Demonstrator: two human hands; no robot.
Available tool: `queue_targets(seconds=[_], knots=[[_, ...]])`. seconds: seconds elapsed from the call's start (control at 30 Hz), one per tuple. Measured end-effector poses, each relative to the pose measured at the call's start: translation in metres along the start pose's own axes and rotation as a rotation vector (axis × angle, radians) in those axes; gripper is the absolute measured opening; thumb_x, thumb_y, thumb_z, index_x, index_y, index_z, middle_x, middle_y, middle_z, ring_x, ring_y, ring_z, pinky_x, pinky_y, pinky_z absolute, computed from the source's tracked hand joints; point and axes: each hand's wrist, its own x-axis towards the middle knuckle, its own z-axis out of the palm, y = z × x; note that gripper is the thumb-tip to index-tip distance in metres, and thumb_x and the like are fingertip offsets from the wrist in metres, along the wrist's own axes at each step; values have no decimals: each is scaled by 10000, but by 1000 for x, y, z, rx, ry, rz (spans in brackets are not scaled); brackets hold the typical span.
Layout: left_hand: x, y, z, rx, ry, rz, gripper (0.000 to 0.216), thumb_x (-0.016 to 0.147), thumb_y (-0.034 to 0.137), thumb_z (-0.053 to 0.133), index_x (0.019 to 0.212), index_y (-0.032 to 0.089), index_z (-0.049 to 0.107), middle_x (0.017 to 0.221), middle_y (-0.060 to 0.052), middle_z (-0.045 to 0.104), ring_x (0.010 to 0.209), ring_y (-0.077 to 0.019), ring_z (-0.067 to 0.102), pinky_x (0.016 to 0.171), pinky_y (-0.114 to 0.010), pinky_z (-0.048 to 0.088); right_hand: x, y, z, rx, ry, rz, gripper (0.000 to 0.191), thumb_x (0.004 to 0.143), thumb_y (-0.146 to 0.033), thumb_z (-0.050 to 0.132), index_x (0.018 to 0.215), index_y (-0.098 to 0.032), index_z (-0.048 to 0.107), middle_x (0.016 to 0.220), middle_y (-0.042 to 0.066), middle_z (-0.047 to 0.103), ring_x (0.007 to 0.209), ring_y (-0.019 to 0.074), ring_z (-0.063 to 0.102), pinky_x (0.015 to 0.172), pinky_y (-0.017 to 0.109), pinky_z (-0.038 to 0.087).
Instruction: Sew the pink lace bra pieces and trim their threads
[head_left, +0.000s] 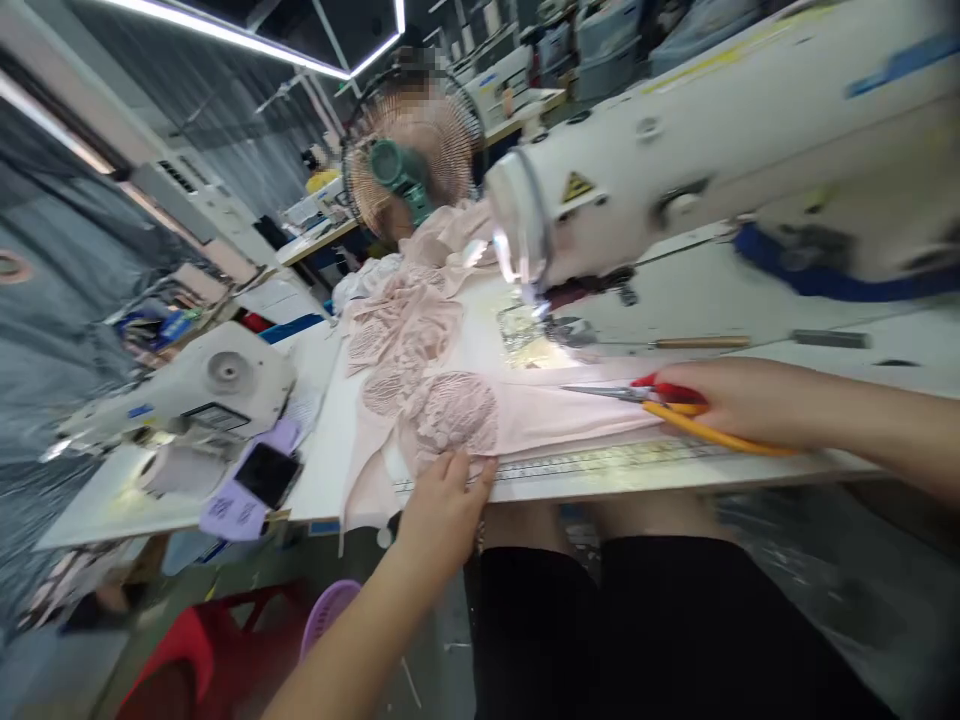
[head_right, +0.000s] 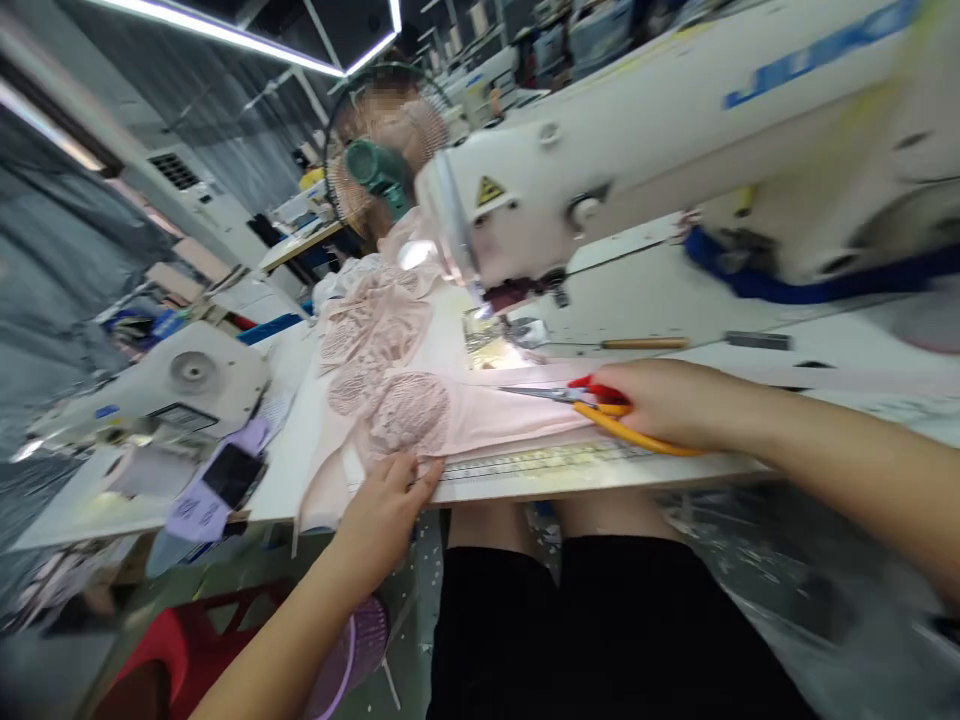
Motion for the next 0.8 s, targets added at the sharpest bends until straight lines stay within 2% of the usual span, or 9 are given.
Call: queue_targets(seconds=[0.1,0.23,0.5,0.8], knots=[[0,-5,8,65,90,26,590,782,-52,427,1341,125,498,1128,-163,563,1055,-292,547,890,-442,516,-3,-8,-11,-63,-127,12,131,880,-276,529,814,-184,595,798,57,668,706,202,599,606,287,428],[4,-10,15,123,151,42,648,734,-108,391,1315,142,534,1099,-146,573,1035,-283,560,848,-415,530,-2,-11,-21,-112,-220,76,188,907,-352,572,858,-171,584,823,9,608,697,151,547,633,285,428],[0,-10,14,179,122,23,701,736,-109,380,1361,189,492,1124,-121,576,1080,-264,546,862,-365,506,-3,-10,-21,-137,-244,96,243,939,-399,544,918,-161,586,809,-5,579,660,132,532,620,288,455],[0,-6,16,222,136,-9,682,746,-105,393,1344,208,494,1131,-108,572,1069,-262,548,840,-364,502,-3,-7,-18,-102,-223,73,250,928,-403,573,973,-158,602,903,20,613,730,145,578,668,315,497]])
